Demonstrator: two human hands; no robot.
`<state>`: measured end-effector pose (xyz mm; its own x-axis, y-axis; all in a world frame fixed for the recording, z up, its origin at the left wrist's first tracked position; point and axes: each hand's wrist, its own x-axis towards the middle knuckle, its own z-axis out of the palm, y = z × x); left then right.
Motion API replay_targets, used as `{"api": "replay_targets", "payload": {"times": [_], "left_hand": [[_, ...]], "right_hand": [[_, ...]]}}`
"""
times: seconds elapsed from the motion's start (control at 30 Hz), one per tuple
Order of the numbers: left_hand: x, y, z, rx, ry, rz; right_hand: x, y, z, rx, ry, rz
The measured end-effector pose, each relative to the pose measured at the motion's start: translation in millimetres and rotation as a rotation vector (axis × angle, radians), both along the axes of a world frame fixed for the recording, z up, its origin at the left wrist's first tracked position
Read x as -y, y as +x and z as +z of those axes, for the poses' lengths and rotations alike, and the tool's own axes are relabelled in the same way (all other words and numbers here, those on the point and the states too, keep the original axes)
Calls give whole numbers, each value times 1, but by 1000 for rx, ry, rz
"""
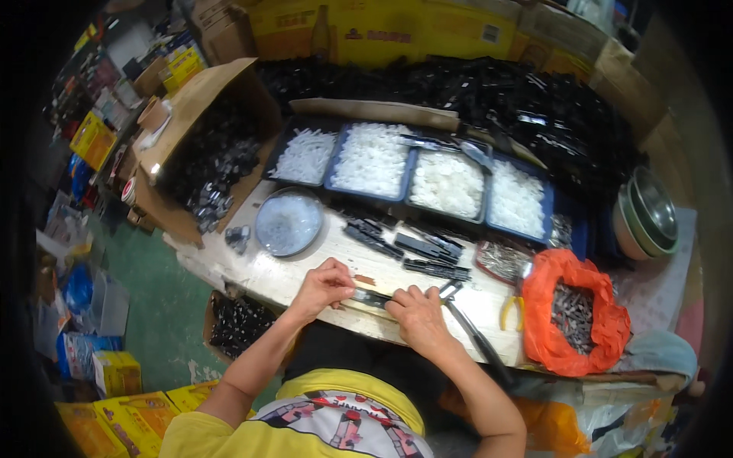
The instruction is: The person assembles small metal lock cylinders at a cluttered workbench. They pick up a lock body, insert a metal pin, and use a hammer to tap it into place. The person then inserts a white plastic component and secures it with another hammer strike. The finished lock is placed into a cardboard box below the table. This process is repeated for multiple units.
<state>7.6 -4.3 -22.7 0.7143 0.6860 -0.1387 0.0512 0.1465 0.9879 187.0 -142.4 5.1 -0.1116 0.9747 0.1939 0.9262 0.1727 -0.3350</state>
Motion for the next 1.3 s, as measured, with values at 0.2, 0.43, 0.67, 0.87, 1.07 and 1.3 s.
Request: {"api": "replay_targets", "payload": {"times": [0.2,0.43,0.67,0.87,1.07,1.3], "left_hand": [[0,2,0,-11,-29,6],[4,7,5,-108,107,25],[-45,37,31,-265,656,-102],[-132,109,57,-429,1043,189],[-165,158,48,-626,1110,160],[-184,155,47,-528,1059,117]], "right_hand": [[1,0,-4,-27,5,-19],[3,1,-3,-201,56,-60],[24,96,-7,-27,227,-627],[10,137,-12,340,82,-788],[1,151,-27,374,-3,-773],[10,154,-24,334,124,-724]]}}
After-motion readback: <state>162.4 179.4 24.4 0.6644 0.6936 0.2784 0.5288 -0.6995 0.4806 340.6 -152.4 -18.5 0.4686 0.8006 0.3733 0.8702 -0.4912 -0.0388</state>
